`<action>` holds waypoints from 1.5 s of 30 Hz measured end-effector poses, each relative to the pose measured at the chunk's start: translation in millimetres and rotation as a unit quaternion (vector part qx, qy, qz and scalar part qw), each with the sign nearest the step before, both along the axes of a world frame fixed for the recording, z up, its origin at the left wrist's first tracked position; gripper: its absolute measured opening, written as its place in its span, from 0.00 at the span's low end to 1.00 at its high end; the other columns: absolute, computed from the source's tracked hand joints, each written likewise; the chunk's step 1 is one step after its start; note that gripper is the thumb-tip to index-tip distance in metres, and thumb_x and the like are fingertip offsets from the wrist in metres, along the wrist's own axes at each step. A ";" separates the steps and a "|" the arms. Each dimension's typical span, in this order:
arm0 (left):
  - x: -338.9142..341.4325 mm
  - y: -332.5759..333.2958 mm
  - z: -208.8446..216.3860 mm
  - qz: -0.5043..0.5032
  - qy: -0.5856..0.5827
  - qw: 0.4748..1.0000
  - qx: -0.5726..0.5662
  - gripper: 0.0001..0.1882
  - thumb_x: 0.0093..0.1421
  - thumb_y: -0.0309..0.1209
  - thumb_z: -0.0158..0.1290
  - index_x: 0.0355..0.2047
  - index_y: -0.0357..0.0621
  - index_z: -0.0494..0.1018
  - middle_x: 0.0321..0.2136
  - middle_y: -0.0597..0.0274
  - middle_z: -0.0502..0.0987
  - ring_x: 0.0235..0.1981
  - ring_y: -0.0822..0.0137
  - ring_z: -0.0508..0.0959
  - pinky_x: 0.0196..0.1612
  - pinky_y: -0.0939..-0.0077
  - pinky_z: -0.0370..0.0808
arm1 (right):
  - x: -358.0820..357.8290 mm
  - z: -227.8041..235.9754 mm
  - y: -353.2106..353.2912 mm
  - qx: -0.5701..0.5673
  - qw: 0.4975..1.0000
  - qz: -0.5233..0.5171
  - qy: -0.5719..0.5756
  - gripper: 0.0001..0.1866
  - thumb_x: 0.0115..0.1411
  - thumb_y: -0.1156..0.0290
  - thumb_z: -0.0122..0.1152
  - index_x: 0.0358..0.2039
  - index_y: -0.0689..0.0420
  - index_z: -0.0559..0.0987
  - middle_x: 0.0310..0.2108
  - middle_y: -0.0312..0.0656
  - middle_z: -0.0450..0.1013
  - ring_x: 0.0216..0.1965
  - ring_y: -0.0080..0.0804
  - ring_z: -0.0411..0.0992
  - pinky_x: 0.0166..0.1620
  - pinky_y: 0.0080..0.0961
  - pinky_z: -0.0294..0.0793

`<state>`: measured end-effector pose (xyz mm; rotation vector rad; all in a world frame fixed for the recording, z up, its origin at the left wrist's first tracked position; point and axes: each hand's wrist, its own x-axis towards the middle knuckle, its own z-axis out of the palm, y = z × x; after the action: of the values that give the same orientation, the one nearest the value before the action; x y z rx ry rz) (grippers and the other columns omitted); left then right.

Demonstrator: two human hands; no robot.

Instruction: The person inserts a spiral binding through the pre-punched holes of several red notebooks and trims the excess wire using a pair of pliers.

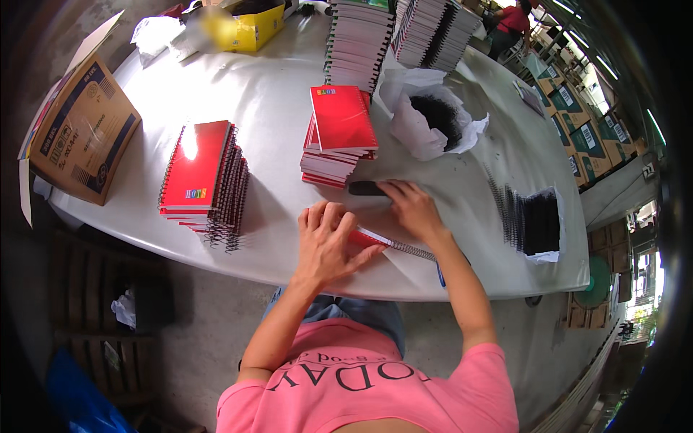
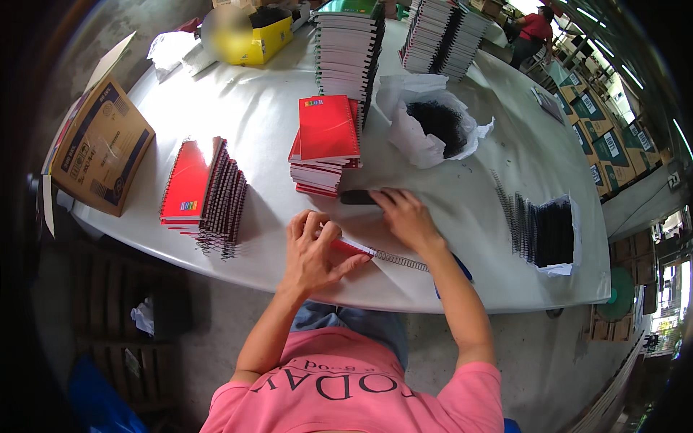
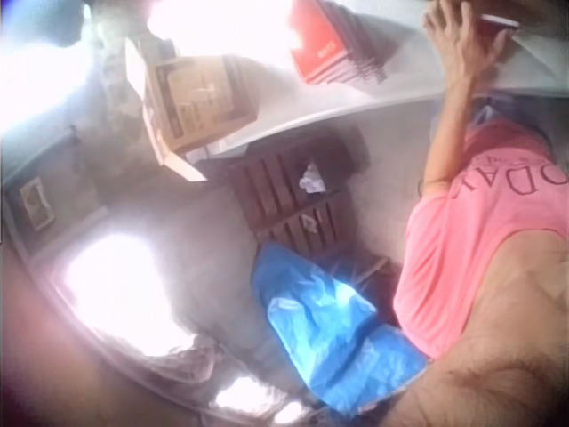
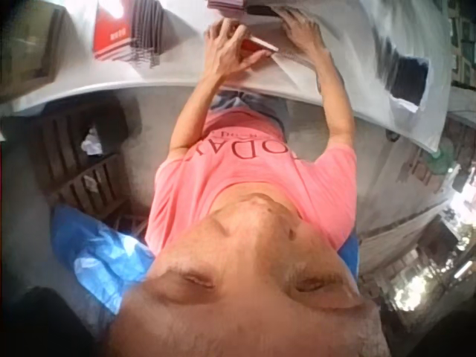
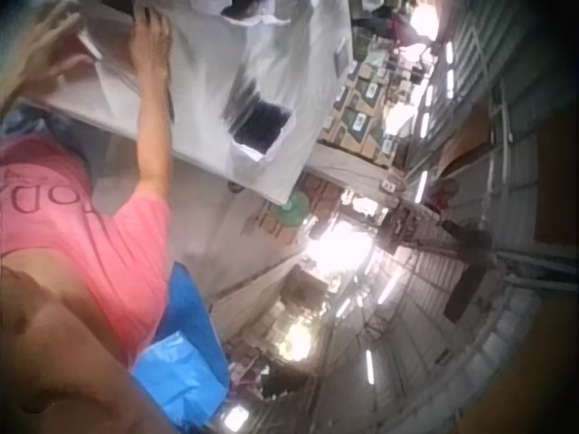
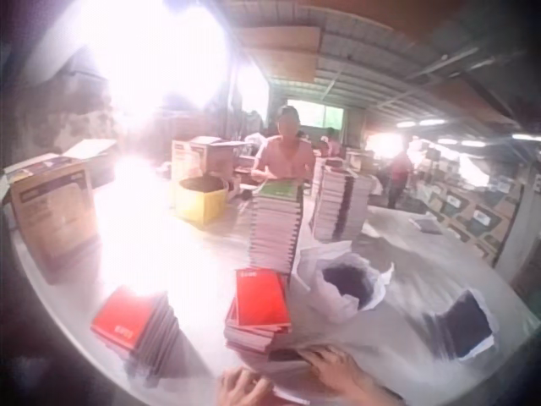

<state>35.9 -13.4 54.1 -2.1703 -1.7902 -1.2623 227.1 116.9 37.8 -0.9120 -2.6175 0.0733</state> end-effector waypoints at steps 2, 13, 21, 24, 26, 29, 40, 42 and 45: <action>-4.6 -0.9 -1.5 0.008 -0.005 1.000 0.001 0.27 0.41 0.53 0.64 0.29 0.44 0.69 0.39 0.56 0.66 0.46 0.53 0.63 0.49 0.55 0.59 | 7.2 22.1 -3.9 -0.347 0.910 -0.010 0.229 0.26 0.48 0.81 0.57 0.51 0.56 0.72 0.42 0.43 0.75 0.43 0.37 0.74 0.46 0.32 0.75; -3.5 1.5 -11.0 -0.029 -0.033 0.999 -0.028 0.26 0.43 0.52 0.63 0.29 0.43 0.69 0.42 0.55 0.65 0.52 0.51 0.61 0.50 0.48 0.58 | 5.9 58.5 -35.0 -0.462 0.764 0.269 0.361 0.17 0.40 0.90 0.52 0.28 0.61 0.83 0.30 0.45 0.80 0.36 0.30 0.78 0.38 0.21 0.76; -16.9 4.6 -6.9 -0.037 -0.015 0.998 -0.042 0.26 0.38 0.48 0.68 0.28 0.43 0.70 0.46 0.54 0.63 0.52 0.49 0.60 0.51 0.57 0.63 | -15.4 68.3 -44.1 -0.302 0.921 0.115 0.218 0.13 0.42 0.86 0.55 0.27 0.60 0.83 0.29 0.45 0.80 0.33 0.33 0.79 0.40 0.23 0.78; -16.3 5.0 -9.9 -0.009 -0.110 0.994 -0.029 0.32 0.33 0.54 0.68 0.29 0.43 0.70 0.49 0.46 0.59 0.50 0.46 0.61 0.50 0.53 0.63 | -0.8 53.1 -26.9 -0.340 0.908 0.028 0.243 0.18 0.38 0.89 0.58 0.31 0.58 0.83 0.30 0.43 0.80 0.32 0.27 0.78 0.38 0.21 0.76; -20.1 10.1 -12.1 -0.023 -0.145 0.989 -0.024 0.34 0.31 0.53 0.70 0.29 0.41 0.69 0.50 0.44 0.57 0.50 0.47 0.61 0.48 0.54 0.66 | -14.3 57.4 -34.7 -0.387 0.871 0.107 0.284 0.18 0.40 0.89 0.58 0.32 0.58 0.84 0.30 0.42 0.80 0.32 0.26 0.77 0.38 0.20 0.75; -20.1 13.9 -21.5 -0.054 -0.240 0.966 -0.078 0.33 0.31 0.51 0.71 0.29 0.40 0.68 0.51 0.44 0.56 0.50 0.48 0.60 0.45 0.56 0.69 | -15.6 56.3 -36.9 -0.424 0.859 0.073 0.277 0.15 0.41 0.88 0.60 0.30 0.60 0.83 0.31 0.43 0.80 0.33 0.28 0.78 0.40 0.22 0.75; -21.3 13.2 -27.3 -0.071 -0.260 0.962 -0.051 0.35 0.29 0.45 0.73 0.32 0.43 0.65 0.44 0.50 0.56 0.48 0.52 0.60 0.45 0.58 0.69 | -25.5 57.1 -37.2 -0.385 0.850 0.161 0.322 0.13 0.41 0.86 0.61 0.29 0.59 0.83 0.27 0.42 0.79 0.30 0.27 0.78 0.35 0.22 0.74; -21.4 17.5 -26.5 -0.074 -0.241 0.966 -0.048 0.38 0.28 0.45 0.74 0.35 0.43 0.64 0.43 0.51 0.56 0.47 0.53 0.60 0.45 0.59 0.68 | -25.6 50.6 -27.5 -0.333 0.910 0.034 0.243 0.13 0.41 0.86 0.61 0.29 0.59 0.83 0.27 0.41 0.79 0.30 0.27 0.78 0.36 0.21 0.74; -21.4 19.1 -33.4 -0.073 -0.333 0.939 -0.035 0.47 0.25 0.46 0.75 0.40 0.41 0.57 0.42 0.53 0.56 0.46 0.56 0.61 0.47 0.64 0.67 | -34.6 59.7 -36.3 -0.296 0.904 0.123 0.285 0.12 0.42 0.86 0.61 0.29 0.59 0.83 0.26 0.41 0.79 0.29 0.26 0.77 0.35 0.21 0.74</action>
<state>14.5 5.7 20.7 -2.0889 -1.9034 -2.2084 192.5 80.5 97.5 -0.5881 -2.1390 1.0784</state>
